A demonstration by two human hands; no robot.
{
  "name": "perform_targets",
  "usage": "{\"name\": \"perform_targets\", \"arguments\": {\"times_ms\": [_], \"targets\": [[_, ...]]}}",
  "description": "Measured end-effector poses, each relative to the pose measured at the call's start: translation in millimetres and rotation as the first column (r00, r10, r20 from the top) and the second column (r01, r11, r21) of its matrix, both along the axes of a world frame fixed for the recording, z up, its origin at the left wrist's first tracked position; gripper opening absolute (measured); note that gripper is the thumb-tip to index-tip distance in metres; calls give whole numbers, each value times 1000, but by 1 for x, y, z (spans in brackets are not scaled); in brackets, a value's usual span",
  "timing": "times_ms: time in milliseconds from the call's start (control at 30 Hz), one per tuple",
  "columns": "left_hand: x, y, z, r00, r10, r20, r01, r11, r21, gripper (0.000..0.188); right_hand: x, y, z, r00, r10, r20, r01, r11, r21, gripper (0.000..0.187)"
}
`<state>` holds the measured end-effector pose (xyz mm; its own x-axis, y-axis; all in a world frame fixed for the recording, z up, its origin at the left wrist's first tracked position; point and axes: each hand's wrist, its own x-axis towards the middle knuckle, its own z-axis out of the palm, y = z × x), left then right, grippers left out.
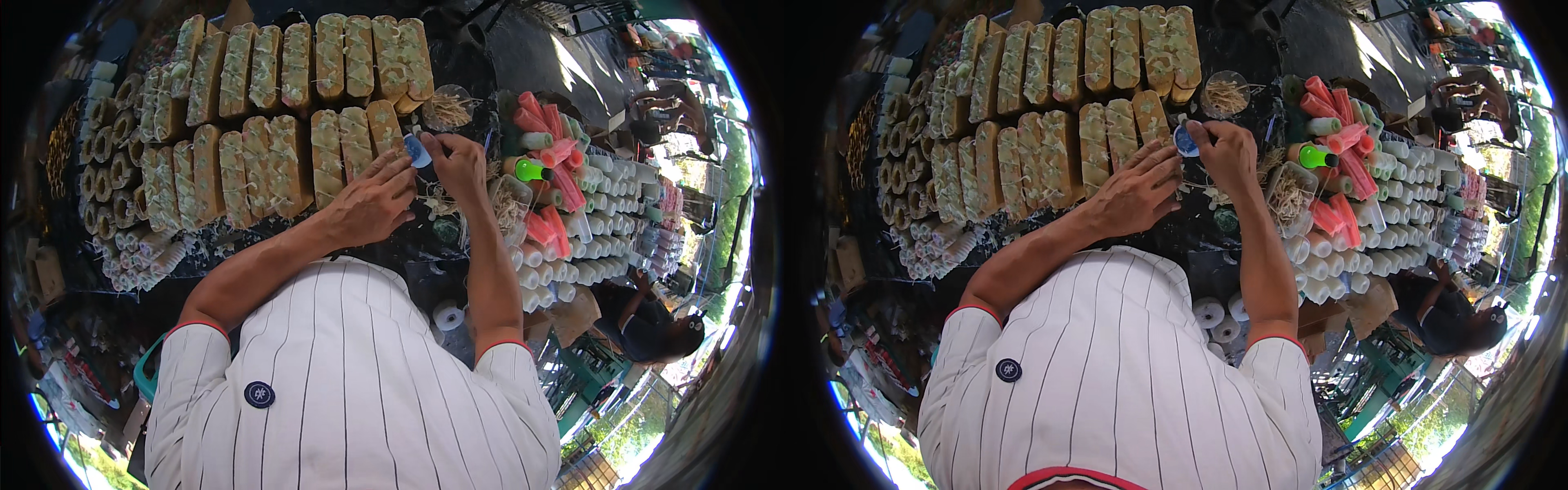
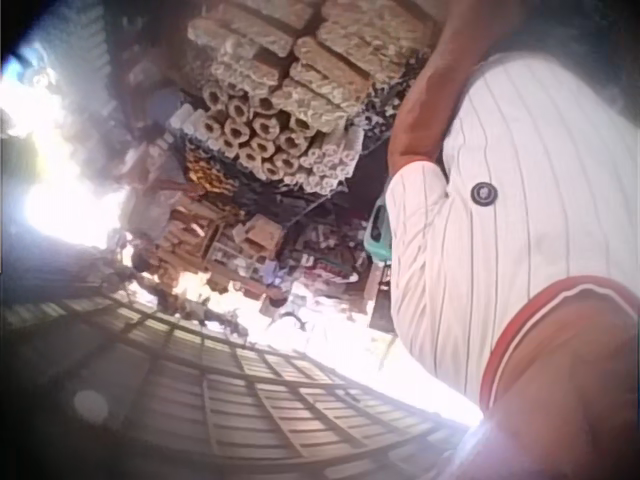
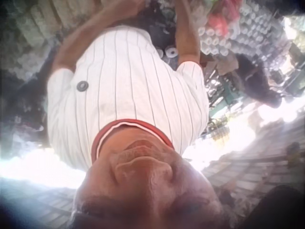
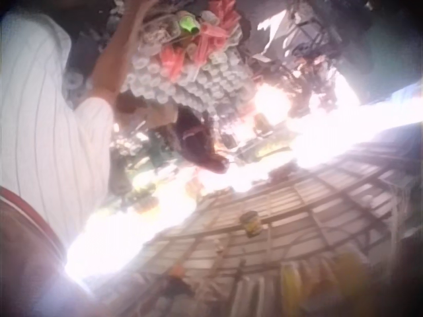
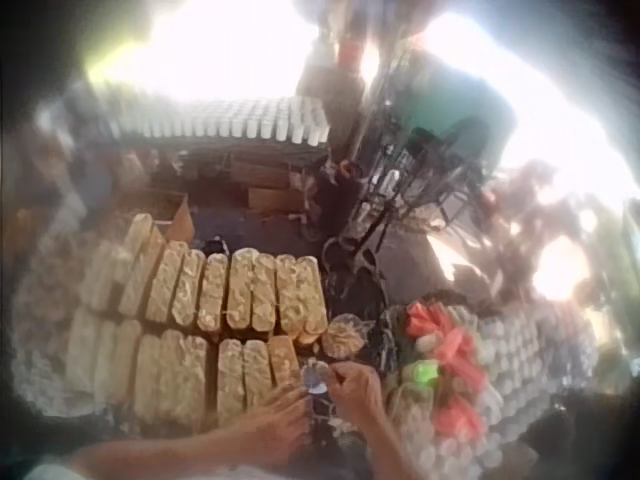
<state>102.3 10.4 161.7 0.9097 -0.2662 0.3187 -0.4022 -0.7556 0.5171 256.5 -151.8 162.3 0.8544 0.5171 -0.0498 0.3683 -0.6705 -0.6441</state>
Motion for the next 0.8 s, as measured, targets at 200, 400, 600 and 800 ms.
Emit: {"name": "perform_targets", "arguments": {"times_ms": [200,400,600,800], "targets": [[-13,-1,-6,975,177,136,-193,974,119,39,38,53,9,863,351,364,-318,936,-149,48],[-26,-5,-14,879,430,207,-465,870,167,67,71,48,21,723,634,275,-565,771,-293,47],[-30,-10,-16,813,549,195,-580,794,183,87,72,32,23,664,695,277,-629,719,-295,46],[-27,-12,-16,817,552,168,-575,802,163,88,56,25,8,708,613,352,-597,785,-167,40]]}}
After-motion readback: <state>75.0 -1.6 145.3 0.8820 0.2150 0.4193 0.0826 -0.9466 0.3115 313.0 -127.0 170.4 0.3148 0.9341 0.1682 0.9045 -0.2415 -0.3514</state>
